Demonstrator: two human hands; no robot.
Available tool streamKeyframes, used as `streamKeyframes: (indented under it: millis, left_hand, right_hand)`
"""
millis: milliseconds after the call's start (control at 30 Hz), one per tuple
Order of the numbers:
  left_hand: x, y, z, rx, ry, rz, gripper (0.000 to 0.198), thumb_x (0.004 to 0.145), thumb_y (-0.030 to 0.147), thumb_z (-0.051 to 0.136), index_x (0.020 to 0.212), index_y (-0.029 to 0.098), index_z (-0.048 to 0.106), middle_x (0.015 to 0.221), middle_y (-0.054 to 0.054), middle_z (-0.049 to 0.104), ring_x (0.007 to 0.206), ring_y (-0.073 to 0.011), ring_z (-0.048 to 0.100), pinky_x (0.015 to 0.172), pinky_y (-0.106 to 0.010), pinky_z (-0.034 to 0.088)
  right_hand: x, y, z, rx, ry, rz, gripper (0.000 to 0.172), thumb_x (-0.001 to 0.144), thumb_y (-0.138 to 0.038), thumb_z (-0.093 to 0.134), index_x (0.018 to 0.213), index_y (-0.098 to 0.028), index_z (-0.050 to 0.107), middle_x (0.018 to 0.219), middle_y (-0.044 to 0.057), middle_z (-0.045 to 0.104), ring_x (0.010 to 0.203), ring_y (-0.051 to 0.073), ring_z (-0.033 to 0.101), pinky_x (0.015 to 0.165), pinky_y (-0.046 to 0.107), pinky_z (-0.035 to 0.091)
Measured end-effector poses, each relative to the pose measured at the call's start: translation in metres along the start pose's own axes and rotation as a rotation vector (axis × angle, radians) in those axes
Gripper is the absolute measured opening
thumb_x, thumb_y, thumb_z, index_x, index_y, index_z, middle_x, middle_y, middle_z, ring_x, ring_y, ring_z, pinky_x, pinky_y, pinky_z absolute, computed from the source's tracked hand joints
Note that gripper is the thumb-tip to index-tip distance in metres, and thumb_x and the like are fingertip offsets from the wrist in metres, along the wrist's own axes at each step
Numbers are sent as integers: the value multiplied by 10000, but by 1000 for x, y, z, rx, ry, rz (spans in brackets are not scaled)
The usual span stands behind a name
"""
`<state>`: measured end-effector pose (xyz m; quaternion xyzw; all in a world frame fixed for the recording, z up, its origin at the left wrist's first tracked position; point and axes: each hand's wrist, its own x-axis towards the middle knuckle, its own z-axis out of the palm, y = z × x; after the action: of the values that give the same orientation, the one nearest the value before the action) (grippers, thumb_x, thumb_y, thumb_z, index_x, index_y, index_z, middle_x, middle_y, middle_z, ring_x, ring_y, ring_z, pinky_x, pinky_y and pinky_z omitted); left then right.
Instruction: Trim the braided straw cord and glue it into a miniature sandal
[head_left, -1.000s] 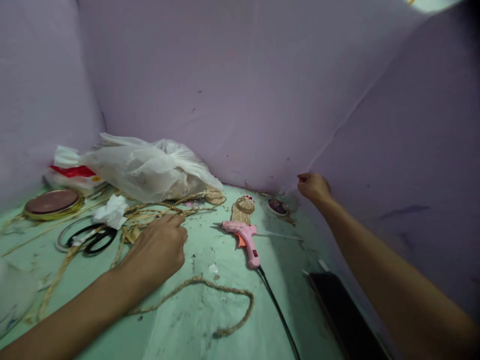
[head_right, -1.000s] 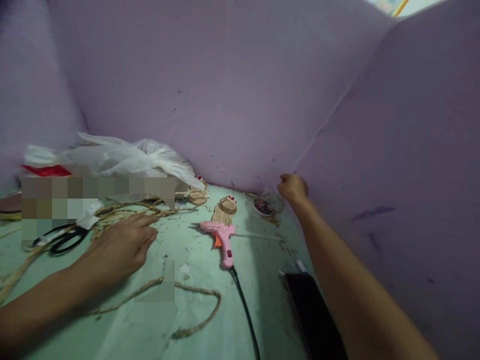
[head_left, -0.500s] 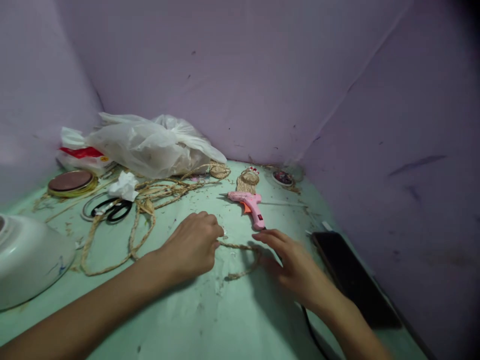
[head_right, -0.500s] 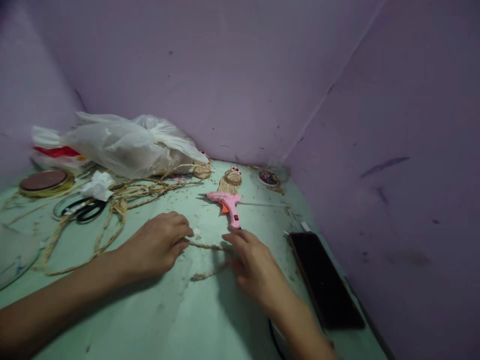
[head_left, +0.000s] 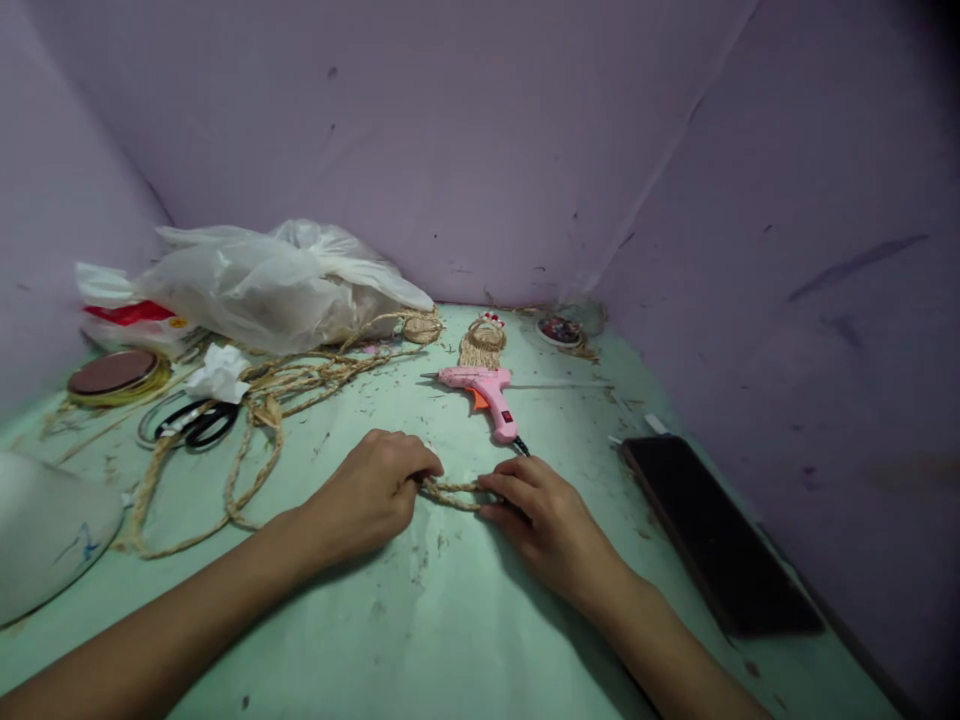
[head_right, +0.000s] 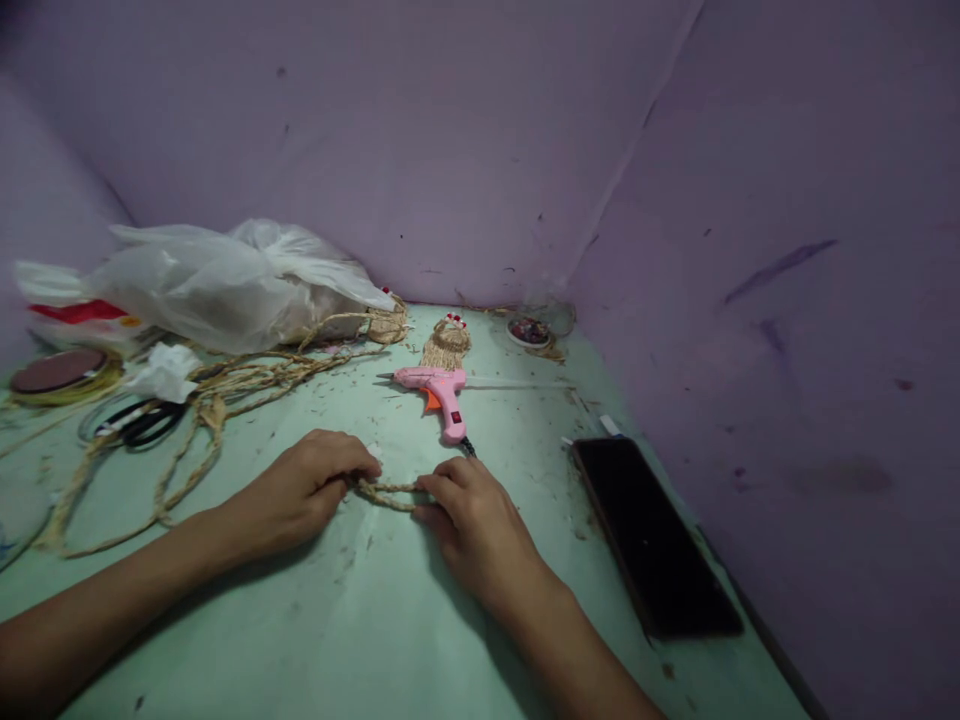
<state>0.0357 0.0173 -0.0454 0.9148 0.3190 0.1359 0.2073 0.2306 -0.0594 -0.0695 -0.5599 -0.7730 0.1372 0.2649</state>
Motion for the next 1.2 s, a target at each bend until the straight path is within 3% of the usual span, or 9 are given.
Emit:
streamKeyframes:
  millis: [200, 467, 733, 800, 867, 967, 1067, 1200]
  left_hand:
    - [-1, 2, 5, 4, 32, 89, 148, 775, 200, 473, 766, 168, 616, 804, -40, 600, 785, -181, 523, 778, -364, 362]
    - [-4, -3, 7, -87, 39, 49, 158, 755, 92, 446, 705, 155, 581, 819, -52, 570, 848, -166, 509, 787, -313, 392]
    - [-5, -1, 8, 160, 27, 100, 196, 788, 100, 390, 726, 146, 569, 742, -62, 549, 758, -184, 486, 769, -383, 369]
    - [-6, -1, 4, 121, 73, 120, 161, 785, 122, 418, 752, 144, 574, 770, -68, 569, 790, -192, 498, 806, -399, 361]
    - [-7, 0, -1, -84, 191, 62, 116, 765, 170, 489, 835, 146, 578, 856, -73, 592, 863, -203, 511, 829, -385, 370]
    - [-5, 4, -9, -670, 343, -157, 267, 782, 283, 506, 1013, 152, 525, 983, -85, 592, 868, -194, 551, 784, -348, 423]
    - [-2, 10, -11, -1230, 302, -320, 326, 824, 316, 433, 1092, 133, 462, 1035, -114, 573, 770, -166, 586, 749, -347, 452]
    - [-1, 19, -5, -1511, 200, -407, 316, 831, 289, 417, 1103, 131, 451, 1098, -134, 532, 766, -161, 596, 782, -372, 458]
  right_hand:
    - [0, 2, -1, 26, 7, 24, 221, 795, -183, 547, 1008, -196, 608, 921, 71, 587, 838, 181, 539, 726, 317, 462]
    - [3, -2, 2, 15, 51, 83, 188, 802, -127, 493, 903, -192, 639, 825, 62, 600, 765, 171, 560, 673, 295, 468]
    - [8, -7, 0, -37, 1, 115, 184, 755, -59, 473, 797, -174, 611, 750, 52, 577, 716, 174, 548, 639, 289, 449]
    - [8, -7, -1, -38, -15, 118, 191, 761, -65, 473, 816, -175, 619, 768, 56, 575, 727, 176, 548, 647, 293, 450]
    - [7, -7, -4, -25, -22, 130, 200, 771, -74, 475, 835, -186, 629, 788, 54, 575, 745, 176, 550, 662, 298, 454]
    - [6, -8, -6, 5, 4, 125, 208, 761, -110, 521, 918, -201, 622, 892, 66, 577, 826, 193, 554, 718, 327, 461]
    - [6, -13, -6, 90, 126, 89, 300, 730, -182, 598, 1028, -202, 575, 1022, 91, 547, 904, 211, 548, 757, 346, 468]
    - [6, -23, -2, 192, 314, -27, 211, 773, -167, 548, 977, -214, 572, 890, 64, 574, 774, 169, 568, 657, 297, 479]
